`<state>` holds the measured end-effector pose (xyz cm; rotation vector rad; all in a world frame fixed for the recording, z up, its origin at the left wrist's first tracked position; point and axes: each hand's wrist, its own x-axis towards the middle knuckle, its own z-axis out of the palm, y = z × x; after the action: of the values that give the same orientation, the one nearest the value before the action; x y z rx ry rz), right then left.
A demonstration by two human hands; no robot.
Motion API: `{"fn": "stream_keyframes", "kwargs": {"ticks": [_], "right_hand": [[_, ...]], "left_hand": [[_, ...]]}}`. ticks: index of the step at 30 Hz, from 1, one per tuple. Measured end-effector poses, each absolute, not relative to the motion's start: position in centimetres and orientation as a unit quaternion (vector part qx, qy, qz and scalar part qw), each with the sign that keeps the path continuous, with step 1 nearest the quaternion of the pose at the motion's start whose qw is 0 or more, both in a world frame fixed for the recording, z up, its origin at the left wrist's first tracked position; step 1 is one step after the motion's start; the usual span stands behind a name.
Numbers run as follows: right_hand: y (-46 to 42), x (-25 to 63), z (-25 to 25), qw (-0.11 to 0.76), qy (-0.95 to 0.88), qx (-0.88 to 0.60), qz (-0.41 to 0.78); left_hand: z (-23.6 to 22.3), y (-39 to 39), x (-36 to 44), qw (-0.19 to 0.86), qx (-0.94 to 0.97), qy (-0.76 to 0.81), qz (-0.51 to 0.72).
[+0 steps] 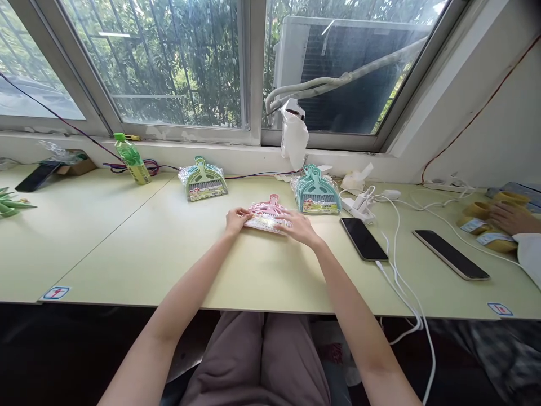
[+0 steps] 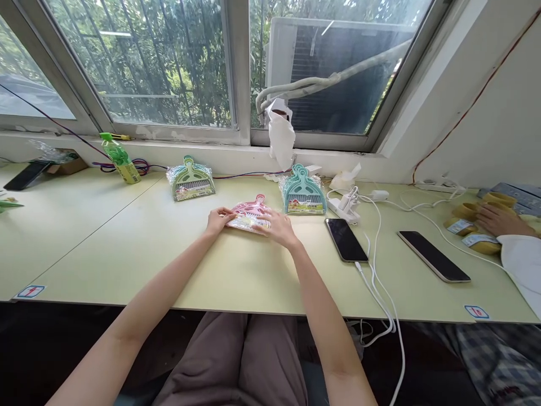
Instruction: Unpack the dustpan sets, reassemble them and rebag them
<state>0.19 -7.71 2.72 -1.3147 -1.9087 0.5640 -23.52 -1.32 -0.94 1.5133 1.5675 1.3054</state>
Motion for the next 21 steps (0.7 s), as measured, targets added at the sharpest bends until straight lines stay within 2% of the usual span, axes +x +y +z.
{"fn": "stream_keyframes", "kwargs": {"ticks": [3, 7, 14, 21], "right_hand": [[-7.5, -0.3, 1.9, 0.336, -0.772, -0.486, 0.235], [-6.8, -0.9, 1.0, 0.388, -0.728, -0.513, 0.235], [-6.0, -0.7, 0.5, 0.452, -0.678, -0.501, 0.291], [-5.2, -0.2, -0.2, 0.486, -0.616, -0.574, 0.233]], "left_hand": [[-0.9, -1.4, -23.5, 0.298, 0.573, 0.586, 0.49], [-1.0, -1.3, -23.5, 0.314, 0.578, 0.566, 0.497], [-1.2, -1.4, -23.2, 0.403, 0.557, 0.522, 0.505], [-0.2, -2.0, -23.1, 0.429, 0.621, 0.481, 0.447]]}}
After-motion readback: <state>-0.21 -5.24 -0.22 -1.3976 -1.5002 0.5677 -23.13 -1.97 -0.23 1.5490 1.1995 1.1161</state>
